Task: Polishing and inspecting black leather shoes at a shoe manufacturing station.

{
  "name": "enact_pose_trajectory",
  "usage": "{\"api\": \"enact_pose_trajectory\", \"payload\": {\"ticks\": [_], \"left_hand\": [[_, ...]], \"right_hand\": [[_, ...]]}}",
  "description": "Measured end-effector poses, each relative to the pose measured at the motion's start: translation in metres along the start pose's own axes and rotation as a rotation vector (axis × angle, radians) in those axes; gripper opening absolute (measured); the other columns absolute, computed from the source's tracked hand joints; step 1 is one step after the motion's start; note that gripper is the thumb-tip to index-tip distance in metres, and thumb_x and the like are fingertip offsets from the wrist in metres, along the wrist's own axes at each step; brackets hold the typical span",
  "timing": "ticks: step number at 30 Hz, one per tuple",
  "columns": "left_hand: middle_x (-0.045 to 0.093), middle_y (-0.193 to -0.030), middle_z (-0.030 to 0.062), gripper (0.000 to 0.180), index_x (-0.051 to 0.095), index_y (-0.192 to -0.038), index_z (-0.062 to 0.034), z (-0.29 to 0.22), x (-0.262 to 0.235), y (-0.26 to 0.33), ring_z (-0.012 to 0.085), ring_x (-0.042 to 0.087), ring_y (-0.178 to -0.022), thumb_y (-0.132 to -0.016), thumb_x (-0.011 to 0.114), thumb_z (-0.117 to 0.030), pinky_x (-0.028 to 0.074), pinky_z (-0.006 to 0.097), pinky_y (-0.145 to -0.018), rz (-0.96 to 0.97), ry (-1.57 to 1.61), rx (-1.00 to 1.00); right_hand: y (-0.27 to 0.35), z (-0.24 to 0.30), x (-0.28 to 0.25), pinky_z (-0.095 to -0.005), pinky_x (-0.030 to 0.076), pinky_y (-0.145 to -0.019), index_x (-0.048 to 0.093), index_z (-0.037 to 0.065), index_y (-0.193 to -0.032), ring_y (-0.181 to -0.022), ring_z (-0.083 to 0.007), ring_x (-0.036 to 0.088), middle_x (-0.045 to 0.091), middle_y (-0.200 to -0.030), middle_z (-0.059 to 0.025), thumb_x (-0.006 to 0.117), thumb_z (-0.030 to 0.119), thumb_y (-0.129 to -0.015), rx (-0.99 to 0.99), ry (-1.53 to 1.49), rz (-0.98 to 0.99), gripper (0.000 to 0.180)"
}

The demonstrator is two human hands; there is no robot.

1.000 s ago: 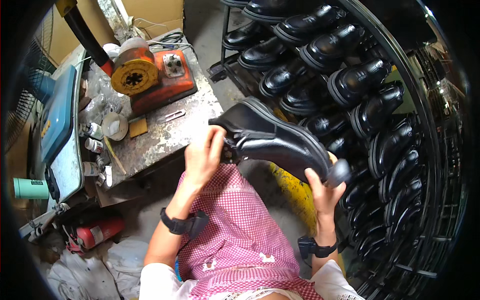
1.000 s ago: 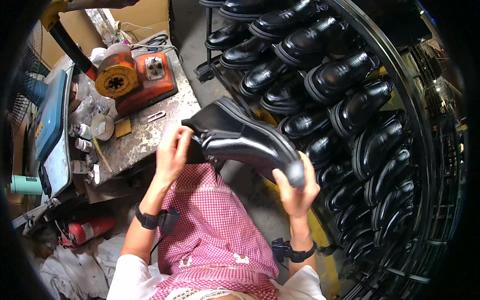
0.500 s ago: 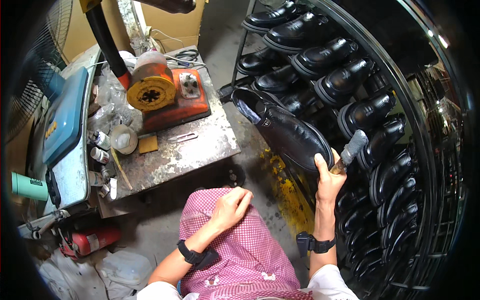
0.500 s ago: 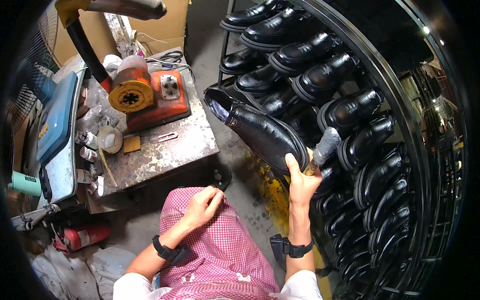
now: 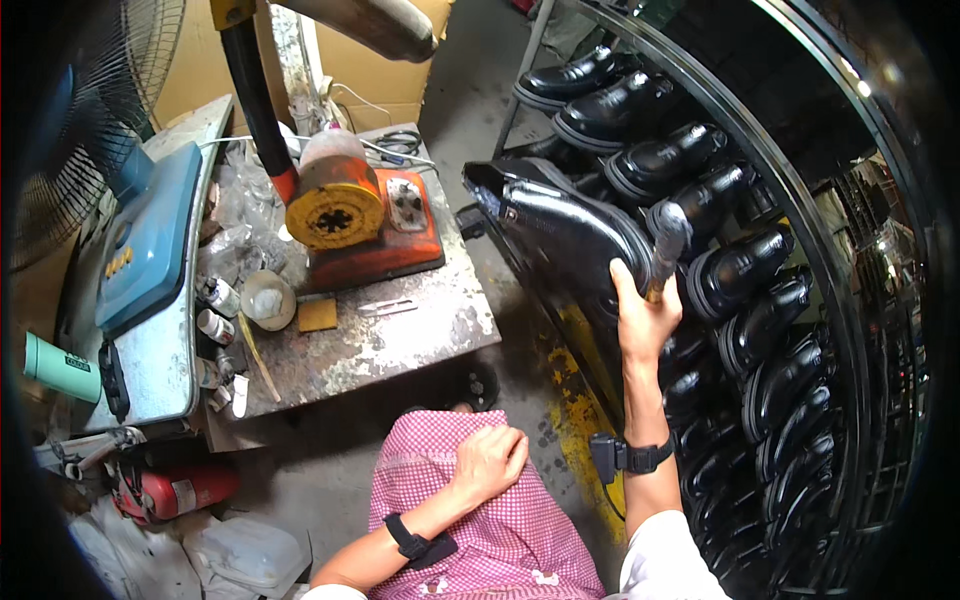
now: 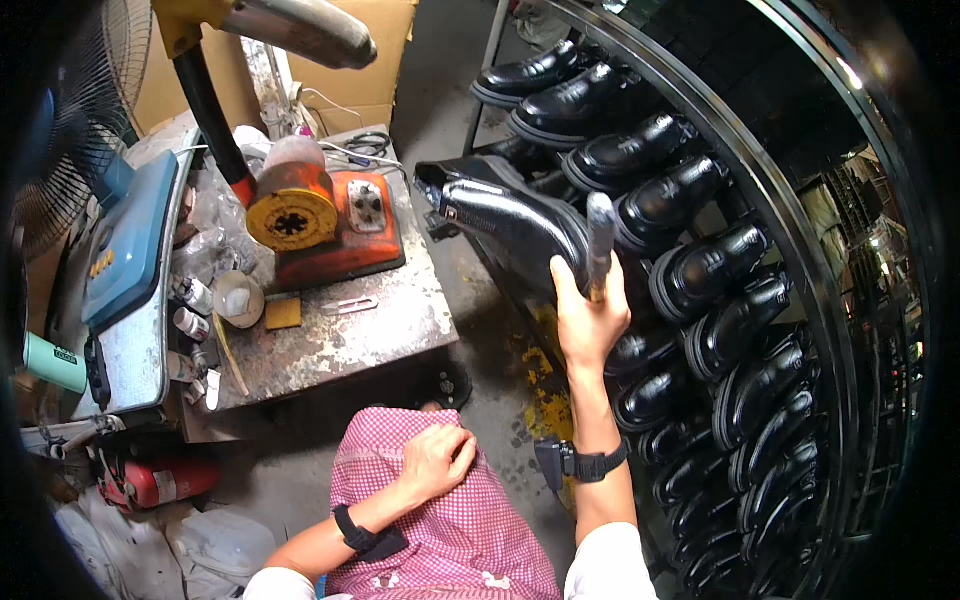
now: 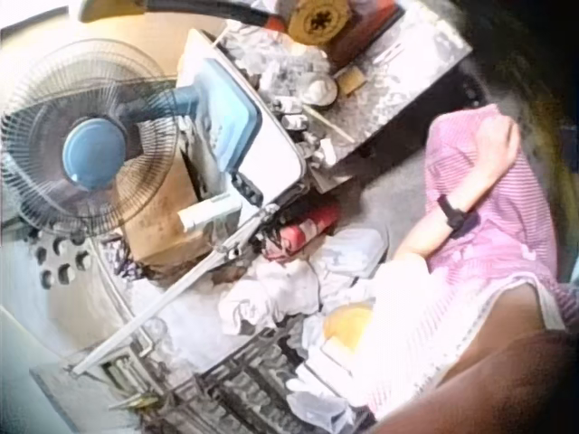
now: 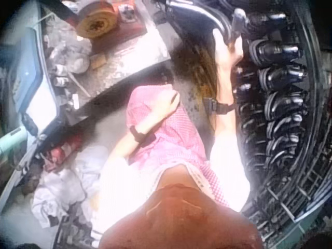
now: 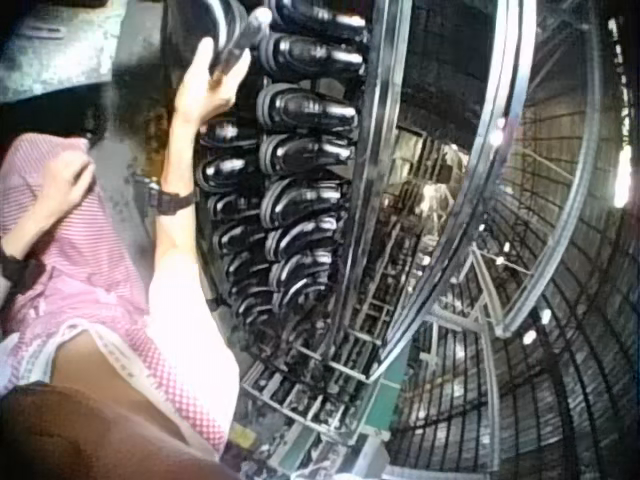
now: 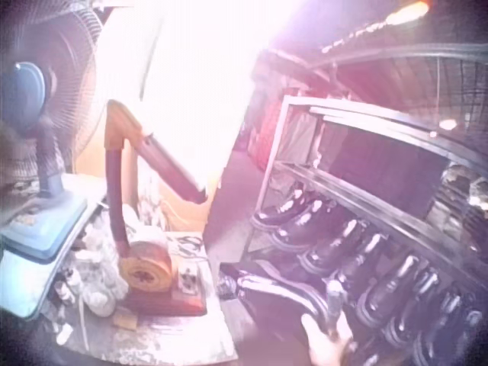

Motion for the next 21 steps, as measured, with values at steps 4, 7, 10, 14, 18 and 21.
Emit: {"api": "enact_pose_trajectory", "payload": {"ticks": [4, 7, 10, 14, 18, 21], "left_hand": [[0.058, -0.066, 0.0081, 0.009, 0.061, -0.074, -0.0048, 0.004, -0.004, 0.004, 0.0248, 0.057, -0.059, -0.076, 0.064, -0.013, 0.045, 0.035, -0.053, -0.020, 0.006, 0.008], [0.058, -0.066, 0.0086, 0.009, 0.061, -0.074, -0.0041, 0.009, -0.008, 0.006, 0.0254, 0.057, -0.059, -0.076, 0.065, -0.013, 0.046, 0.035, -0.053, -0.030, 0.018, -0.010], [0.059, -0.066, 0.0091, 0.009, 0.062, -0.075, -0.0036, 0.010, -0.012, 0.007, 0.0257, 0.057, -0.059, -0.075, 0.064, -0.012, 0.046, 0.034, -0.053, -0.045, 0.037, -0.008], [0.059, -0.067, 0.0094, 0.008, 0.062, -0.075, -0.0033, 0.013, -0.016, 0.007, 0.0258, 0.058, -0.059, -0.075, 0.065, -0.011, 0.046, 0.034, -0.054, -0.058, 0.053, -0.018], [0.060, -0.068, 0.0097, 0.009, 0.062, -0.075, -0.0030, 0.019, -0.018, 0.009, 0.0259, 0.058, -0.060, -0.075, 0.065, -0.011, 0.047, 0.034, -0.054, -0.055, 0.062, -0.037], [0.060, -0.068, 0.0099, 0.009, 0.062, -0.075, -0.0028, 0.020, -0.020, 0.010, 0.0261, 0.059, -0.060, -0.075, 0.065, -0.011, 0.047, 0.034, -0.055, -0.060, 0.065, -0.040]], "right_hand": [[-0.031, 0.040, 0.037, -0.0370, 0.050, -0.069, 0.060, 0.005, -0.108, -0.076, -0.0318, 0.066, 0.067, -0.086, -0.0164, 0.077, 0.023, -0.070, -0.212, 0.068, -0.079, 0.045], [-0.050, 0.054, 0.063, -0.0403, 0.050, -0.065, 0.059, 0.007, -0.108, -0.071, -0.0359, 0.065, 0.067, -0.079, -0.0167, 0.078, 0.027, -0.069, -0.266, 0.169, -0.126, 0.047], [-0.067, 0.066, 0.081, -0.0423, 0.050, -0.064, 0.059, 0.008, -0.109, -0.069, -0.0372, 0.064, 0.066, -0.074, -0.0178, 0.077, 0.030, -0.069, -0.302, 0.179, -0.151, 0.050], [-0.082, 0.079, 0.099, -0.0436, 0.050, -0.063, 0.059, 0.008, -0.109, -0.068, -0.0375, 0.064, 0.066, -0.072, -0.0184, 0.076, 0.032, -0.068, -0.307, 0.223, -0.165, 0.050], [-0.090, 0.085, 0.114, -0.0391, 0.050, -0.070, 0.062, 0.010, -0.106, -0.077, -0.0320, 0.066, 0.068, -0.083, -0.0124, 0.079, 0.029, -0.068, -0.211, 0.229, -0.139, 0.046], [-0.090, 0.095, 0.122, -0.0455, 0.050, -0.063, 0.057, 0.009, -0.111, -0.066, -0.0384, 0.064, 0.065, -0.070, -0.0183, 0.075, 0.035, -0.069, -0.301, 0.237, -0.155, 0.052]]}}
Point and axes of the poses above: each hand's wrist, its own y-axis away from the middle knuckle, its own x-axis out of the palm, z = x × y, the point moved 10 cm from there along -y, towards the middle knuckle
